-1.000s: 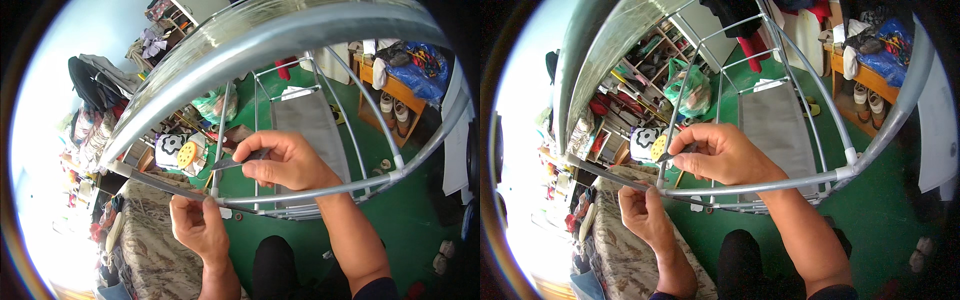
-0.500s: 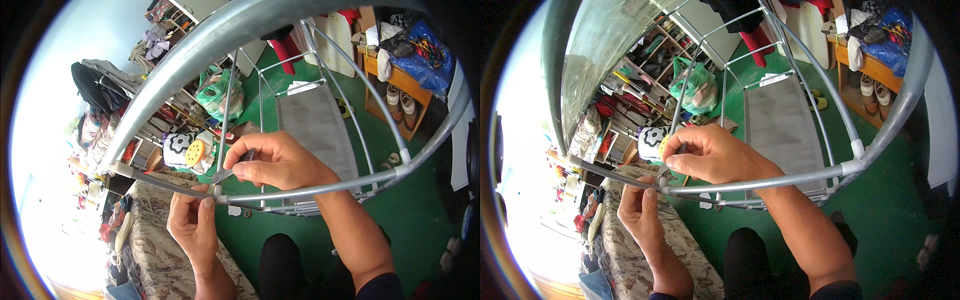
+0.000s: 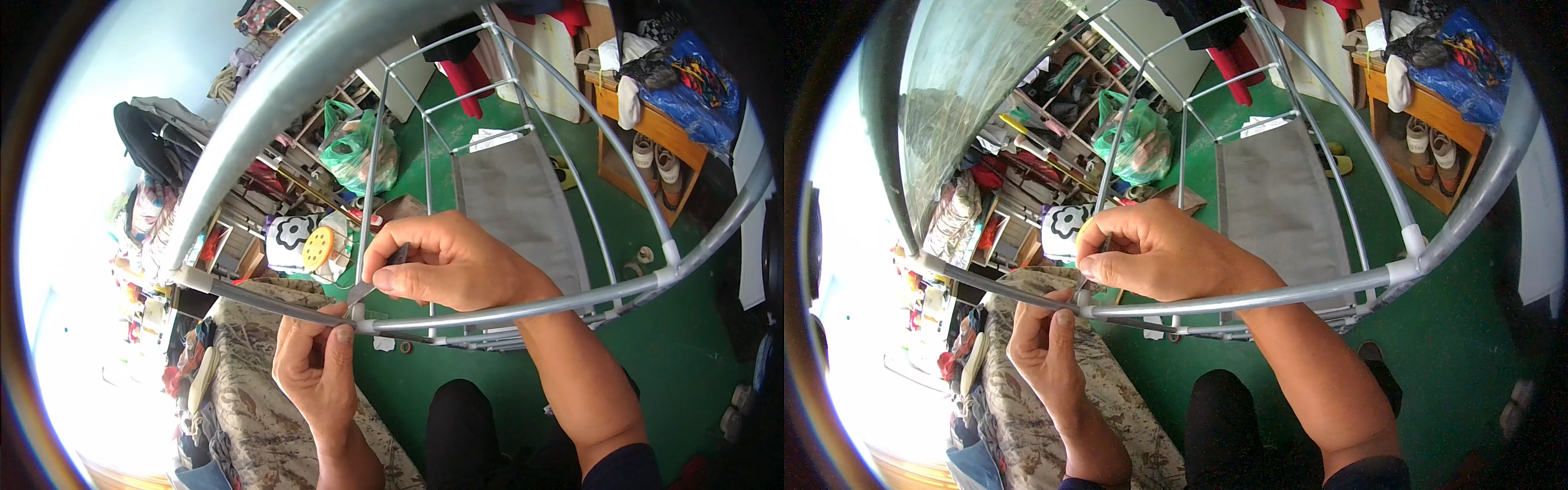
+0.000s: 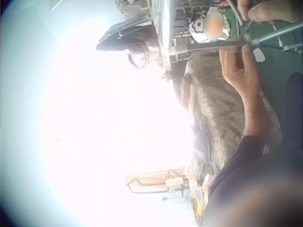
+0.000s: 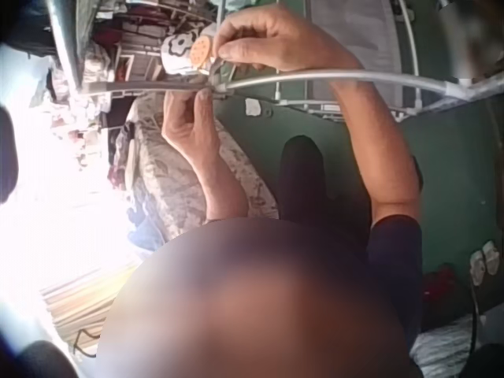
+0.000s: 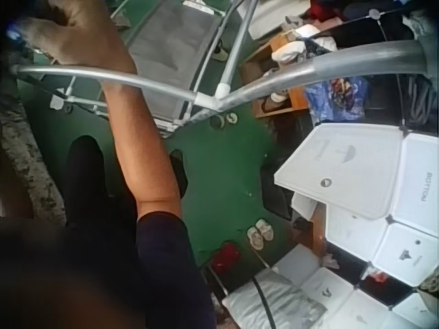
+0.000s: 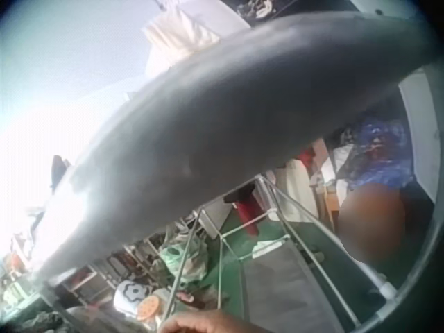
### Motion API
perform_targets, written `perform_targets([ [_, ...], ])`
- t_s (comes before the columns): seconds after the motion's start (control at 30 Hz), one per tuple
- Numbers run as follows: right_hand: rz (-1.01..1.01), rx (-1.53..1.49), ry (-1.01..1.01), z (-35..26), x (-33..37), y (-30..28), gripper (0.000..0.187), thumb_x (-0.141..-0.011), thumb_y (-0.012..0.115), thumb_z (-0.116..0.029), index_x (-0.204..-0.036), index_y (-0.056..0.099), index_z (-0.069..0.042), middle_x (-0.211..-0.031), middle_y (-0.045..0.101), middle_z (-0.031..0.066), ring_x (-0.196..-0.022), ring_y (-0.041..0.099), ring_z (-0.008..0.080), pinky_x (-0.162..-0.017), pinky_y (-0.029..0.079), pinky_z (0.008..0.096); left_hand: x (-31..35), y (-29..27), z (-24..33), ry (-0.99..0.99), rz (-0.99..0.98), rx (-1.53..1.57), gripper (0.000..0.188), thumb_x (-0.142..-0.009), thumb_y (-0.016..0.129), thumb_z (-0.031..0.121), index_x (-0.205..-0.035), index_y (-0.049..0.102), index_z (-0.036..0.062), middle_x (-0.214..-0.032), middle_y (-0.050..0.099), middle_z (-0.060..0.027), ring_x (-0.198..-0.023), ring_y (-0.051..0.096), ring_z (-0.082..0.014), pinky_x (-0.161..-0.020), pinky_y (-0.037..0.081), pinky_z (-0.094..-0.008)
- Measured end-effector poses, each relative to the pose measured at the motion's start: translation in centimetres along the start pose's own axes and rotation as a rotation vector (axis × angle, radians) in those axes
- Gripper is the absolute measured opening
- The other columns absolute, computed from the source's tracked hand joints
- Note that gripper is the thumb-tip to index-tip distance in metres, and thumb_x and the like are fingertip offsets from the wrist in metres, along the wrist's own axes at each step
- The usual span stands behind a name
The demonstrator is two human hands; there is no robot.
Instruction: The person assembles a metal shelving unit by connecting metal poles and securing joints with tape. They handle the frame, apply tape to joints, and use a small tool to tighten connections.
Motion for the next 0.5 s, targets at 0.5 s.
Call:
perform_targets([
  [0.5, -0.056, 0.123, -0.025, 0.03, -0.44, 0.16, 0.024, -0.095, 0.065, -0.021, -0.099, 0.070, 0.002, -0.076, 0.065, 0.0030, -0.070, 0.055, 0.0085, -0.063, 0.044, 0.0282, 0.08, 0.05, 0.15, 0.016, 0.003, -0.015, 0.005, -0.092, 0.068, -0.006, -0.097, 0.069, -0.0067, -0.100, 0.068, -0.0091, -0.079, 0.055, -0.0085, -0.068, 0.043, -0.0214],
])
Point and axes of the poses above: each hand's wrist, its own x-axis away from the middle knuckle, its own y-axis out of the palm, z = x × y, the point moved 5 cm from there along -x, towards the middle knuckle
